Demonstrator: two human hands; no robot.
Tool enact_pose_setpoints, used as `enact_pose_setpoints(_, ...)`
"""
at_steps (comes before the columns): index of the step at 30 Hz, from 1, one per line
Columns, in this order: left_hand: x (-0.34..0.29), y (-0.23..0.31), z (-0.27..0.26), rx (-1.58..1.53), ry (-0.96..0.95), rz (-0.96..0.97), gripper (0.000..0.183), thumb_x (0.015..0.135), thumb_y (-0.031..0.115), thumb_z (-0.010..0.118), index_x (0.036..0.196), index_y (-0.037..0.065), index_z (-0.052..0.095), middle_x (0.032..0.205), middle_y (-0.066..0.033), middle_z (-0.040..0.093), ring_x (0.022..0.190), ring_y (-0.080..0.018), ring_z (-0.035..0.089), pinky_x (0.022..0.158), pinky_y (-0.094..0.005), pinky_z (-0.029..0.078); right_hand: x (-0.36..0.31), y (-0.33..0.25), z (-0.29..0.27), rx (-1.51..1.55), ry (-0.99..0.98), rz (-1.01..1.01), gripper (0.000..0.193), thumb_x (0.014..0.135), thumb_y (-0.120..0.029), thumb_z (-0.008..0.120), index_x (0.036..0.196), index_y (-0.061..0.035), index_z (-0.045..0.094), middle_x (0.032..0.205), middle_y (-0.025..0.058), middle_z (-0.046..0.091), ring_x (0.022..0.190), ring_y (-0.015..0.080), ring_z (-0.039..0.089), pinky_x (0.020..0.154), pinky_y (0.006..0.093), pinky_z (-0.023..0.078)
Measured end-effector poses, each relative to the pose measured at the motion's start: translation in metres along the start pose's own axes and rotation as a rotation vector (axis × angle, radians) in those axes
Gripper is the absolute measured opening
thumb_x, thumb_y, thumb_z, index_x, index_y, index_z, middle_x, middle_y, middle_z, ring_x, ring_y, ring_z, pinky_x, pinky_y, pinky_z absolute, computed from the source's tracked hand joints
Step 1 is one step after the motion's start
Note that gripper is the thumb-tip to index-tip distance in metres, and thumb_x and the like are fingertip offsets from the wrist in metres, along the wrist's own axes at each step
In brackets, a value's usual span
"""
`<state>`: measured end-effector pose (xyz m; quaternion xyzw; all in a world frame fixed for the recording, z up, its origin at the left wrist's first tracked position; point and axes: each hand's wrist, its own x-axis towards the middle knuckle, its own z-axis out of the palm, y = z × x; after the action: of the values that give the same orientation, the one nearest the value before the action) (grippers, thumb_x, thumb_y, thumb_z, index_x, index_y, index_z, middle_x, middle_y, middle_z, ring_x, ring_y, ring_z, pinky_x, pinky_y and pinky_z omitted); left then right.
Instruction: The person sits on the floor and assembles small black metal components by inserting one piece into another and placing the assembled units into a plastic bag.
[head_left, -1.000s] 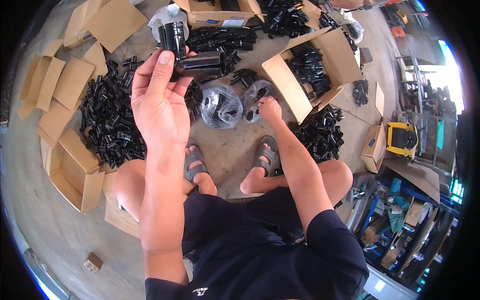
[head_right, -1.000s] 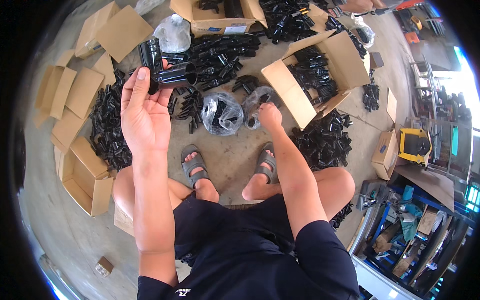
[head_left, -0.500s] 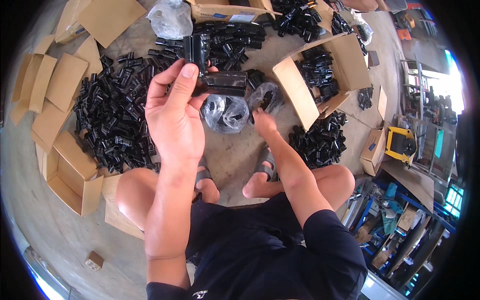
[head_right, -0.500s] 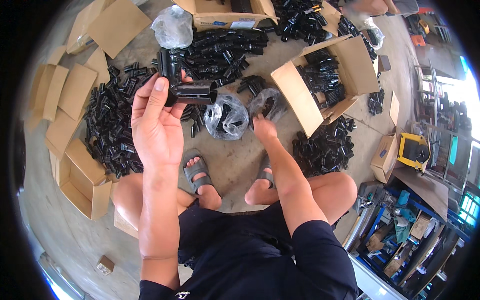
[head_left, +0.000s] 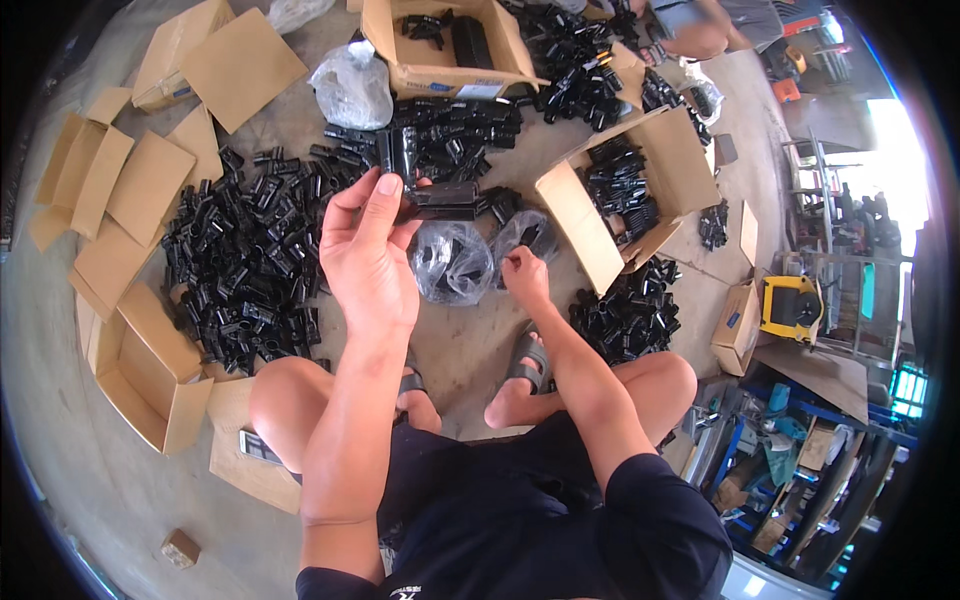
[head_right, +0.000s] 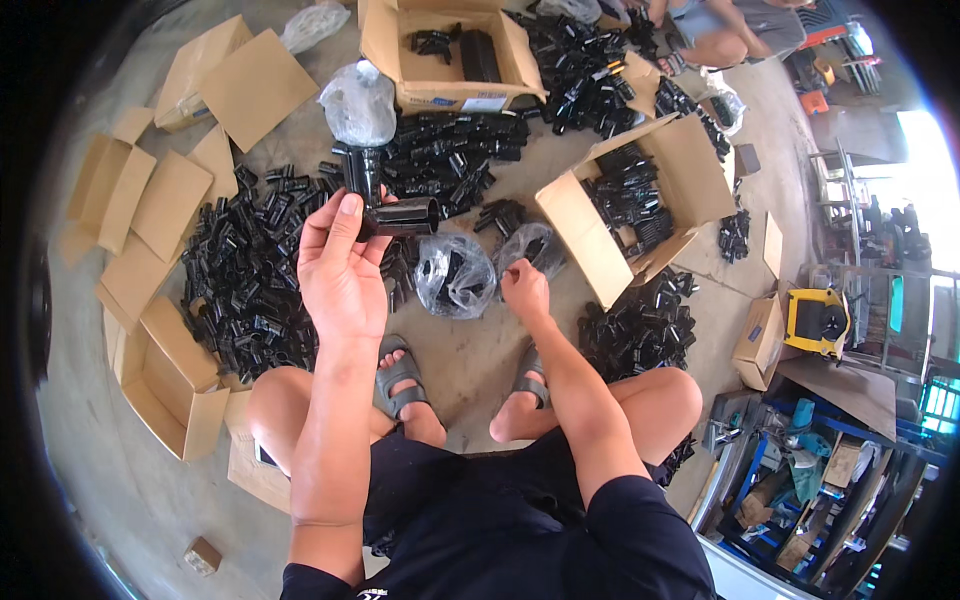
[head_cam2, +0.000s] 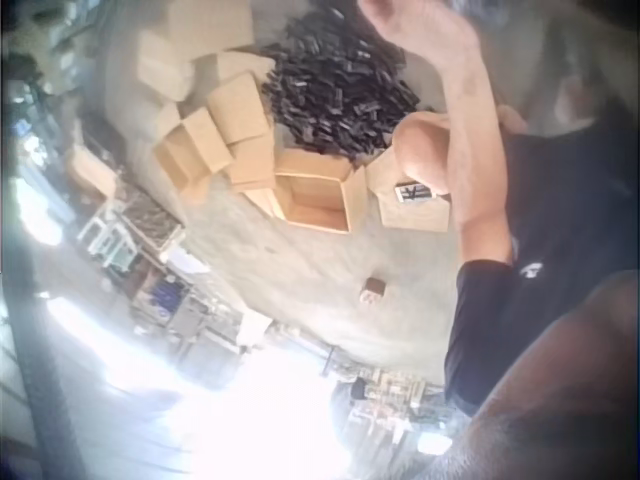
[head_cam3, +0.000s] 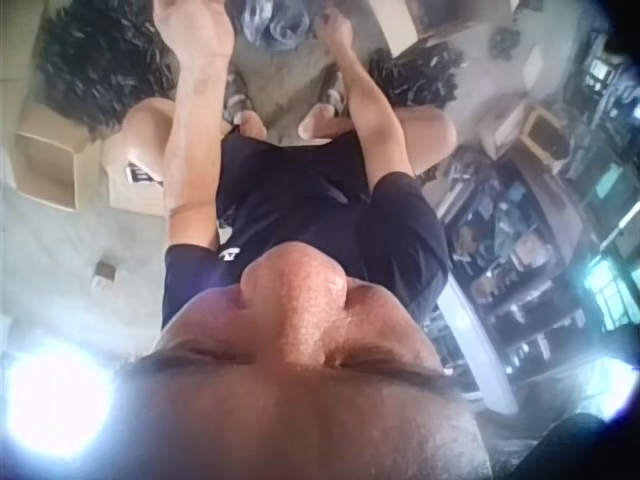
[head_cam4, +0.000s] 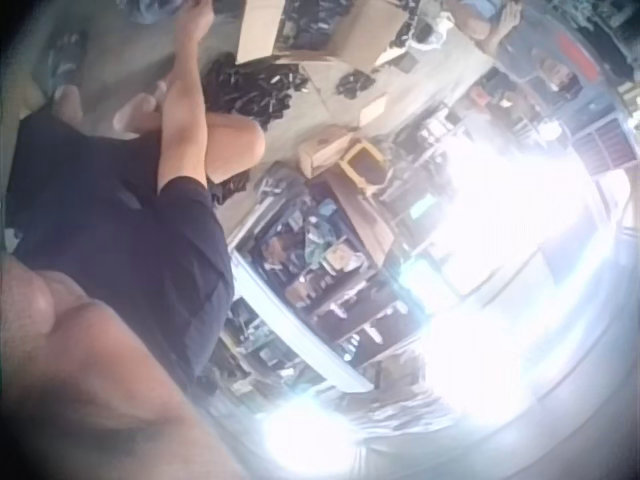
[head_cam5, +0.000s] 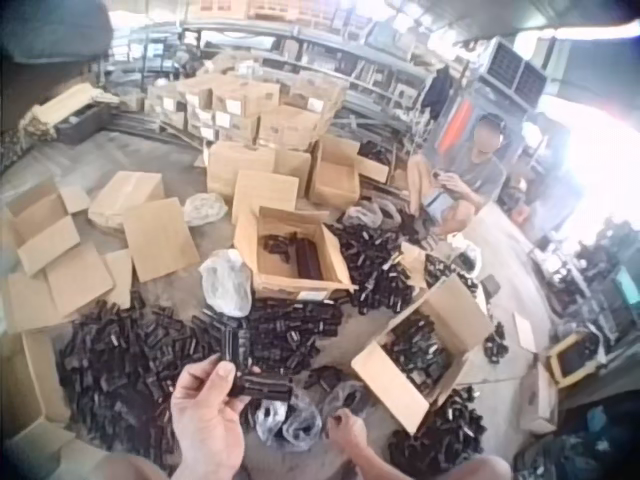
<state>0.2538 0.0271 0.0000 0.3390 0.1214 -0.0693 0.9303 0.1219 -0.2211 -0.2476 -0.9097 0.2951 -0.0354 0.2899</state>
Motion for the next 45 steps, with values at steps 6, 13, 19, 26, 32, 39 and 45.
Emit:
enact_pose_setpoints(6,-0.003,-0.008,0.005,-0.029,0.08,0.006,0.016,0.09,0.004,0.074,0.103,0.005,0.065,0.095,-0.0049,0.071,0.085,-0.0157,0.071,0.07,-0.0283,0.058,-0.038,-0.133,-0.077,0.602,-0.138,-0.11,0.012,0.089,-0.006,0.069,0.098,0.0013,0.067,0.08,0.0092,0.071,0.071,0.0131,0.068,0.065,0.027,0.054)
enact_pose_setpoints(13,-0.027,-0.016,0.012,0.029,0.023,0.031,0.016,0.094,0.007,0.071,0.108,0.003,0.064,0.102,-0.0124,0.072,0.089,-0.0218,0.072,0.073,-0.0329,0.06,-0.097,-0.252,-0.164,0.331,0.02,-0.932,0.016,0.084,0.005,0.07,0.1,0.0006,0.068,0.095,0.0131,0.069,0.077,0.0217,0.071,0.067,0.0317,0.056)
enact_pose_setpoints(19,-0.061,-0.012,0.022,0.049,-0.05,0.053,0.016,0.095,0.004,0.068,0.11,0.001,0.062,0.102,-0.0156,0.071,0.09,-0.0241,0.072,0.075,-0.0372,0.062,-0.124,-0.246,-0.188,0.536,-0.153,-0.772,0.013,0.087,0.003,0.067,0.1,-0.0011,0.067,0.104,0.0136,0.069,0.086,0.0284,0.071,0.071,0.0353,0.057)
enact_pose_setpoints(26,-0.09,-0.019,0.021,0.017,-0.172,-0.02,0.014,0.097,0.005,0.065,0.11,0.0,0.061,0.104,-0.0174,0.07,0.094,-0.0266,0.072,0.084,-0.0398,0.061,-0.142,-0.23,-0.2,0.642,-0.253,-0.709,0.02,0.082,0.009,0.067,0.1,0.0006,0.066,0.103,0.012,0.068,0.086,0.0216,0.07,0.074,0.0304,0.057)
enact_pose_setpoints(32,-0.084,-0.025,0.019,-0.03,-0.207,-0.026,0.013,0.098,0.004,0.064,0.111,0.001,0.063,0.108,-0.019,0.07,0.099,-0.0292,0.071,0.088,-0.0401,0.06,-0.14,-0.219,-0.215,0.677,-0.143,-0.71,0.019,0.085,0.007,0.067,0.102,-0.0012,0.067,0.096,0.0103,0.068,0.082,0.0202,0.069,0.071,0.03,0.055)
enact_pose_setpoints(39,-0.088,-0.048,0.028,0.061,-0.3,0.03,0.013,0.094,-0.001,0.067,0.107,-0.001,0.064,0.104,-0.0147,0.072,0.092,-0.0272,0.073,0.083,-0.0371,0.06,-0.095,-0.198,-0.25,0.99,-0.069,-0.338,0.017,0.091,0.004,0.066,0.108,0.0024,0.068,0.094,0.0046,0.07,0.082,0.0075,0.065,0.072,0.0235,0.053)
enact_pose_setpoints(45,-0.088,-0.062,0.033,0.12,-0.323,0.019,0.016,0.094,-0.002,0.067,0.109,-0.001,0.064,0.104,-0.0154,0.073,0.093,-0.0272,0.073,0.084,-0.0358,0.06,-0.073,-0.183,-0.245,1.024,-0.053,-0.297,0.019,0.093,0.002,0.065,0.112,0.0038,0.068,0.097,0.0063,0.072,0.085,0.0079,0.066,0.075,0.0222,0.053)
